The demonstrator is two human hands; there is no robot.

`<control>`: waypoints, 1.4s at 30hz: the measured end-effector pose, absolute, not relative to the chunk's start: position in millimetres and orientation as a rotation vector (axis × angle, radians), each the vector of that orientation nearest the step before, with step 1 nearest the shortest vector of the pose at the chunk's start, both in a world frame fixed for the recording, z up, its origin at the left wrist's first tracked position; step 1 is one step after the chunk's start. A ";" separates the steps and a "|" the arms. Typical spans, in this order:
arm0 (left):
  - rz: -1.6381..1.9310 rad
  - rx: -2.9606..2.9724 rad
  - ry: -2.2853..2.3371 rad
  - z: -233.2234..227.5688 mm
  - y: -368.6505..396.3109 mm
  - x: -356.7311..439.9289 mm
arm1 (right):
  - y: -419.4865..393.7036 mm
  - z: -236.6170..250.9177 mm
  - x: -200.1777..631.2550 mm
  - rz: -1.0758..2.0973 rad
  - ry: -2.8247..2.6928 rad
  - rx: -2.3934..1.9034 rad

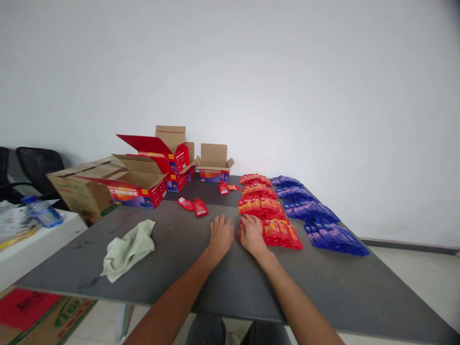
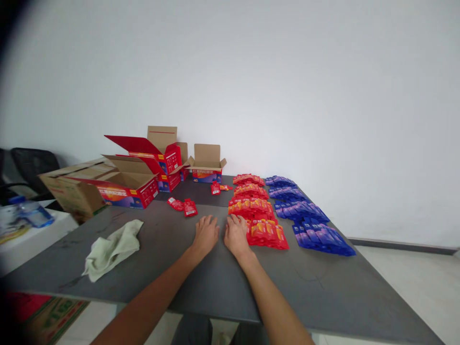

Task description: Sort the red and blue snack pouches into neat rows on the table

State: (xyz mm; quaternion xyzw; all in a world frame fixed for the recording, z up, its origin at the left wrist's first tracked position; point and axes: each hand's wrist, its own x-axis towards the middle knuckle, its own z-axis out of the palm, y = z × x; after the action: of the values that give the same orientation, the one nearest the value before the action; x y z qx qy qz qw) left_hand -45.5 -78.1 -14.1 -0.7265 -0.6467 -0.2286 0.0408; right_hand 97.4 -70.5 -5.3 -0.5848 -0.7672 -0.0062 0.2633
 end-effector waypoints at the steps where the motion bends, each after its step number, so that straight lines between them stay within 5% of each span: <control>1: -0.697 -2.205 -2.002 -15.5 -74.4 -57.0 | -65.8 -6.4 86.3 -0.011 -2.100 -1.550; 11: -0.667 -2.132 -2.094 -33.3 -18.0 -136.9 | -44.8 -16.3 21.6 0.039 -2.187 -1.463; 29: -0.673 -2.048 -2.354 -12.9 -25.4 -104.2 | -42.1 -32.7 31.5 0.151 -2.126 -1.451; 42: -2.662 -1.810 -2.339 -26.4 -31.7 -107.9 | -48.0 -23.5 28.5 0.736 -1.673 -1.282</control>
State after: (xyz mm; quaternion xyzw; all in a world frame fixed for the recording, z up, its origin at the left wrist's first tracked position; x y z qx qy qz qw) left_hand -107.9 -31.7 -26.4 -0.4155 -0.5370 -0.6111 -0.4068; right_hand 28.5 -48.0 -23.5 -0.5159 -0.6732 0.2964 0.4391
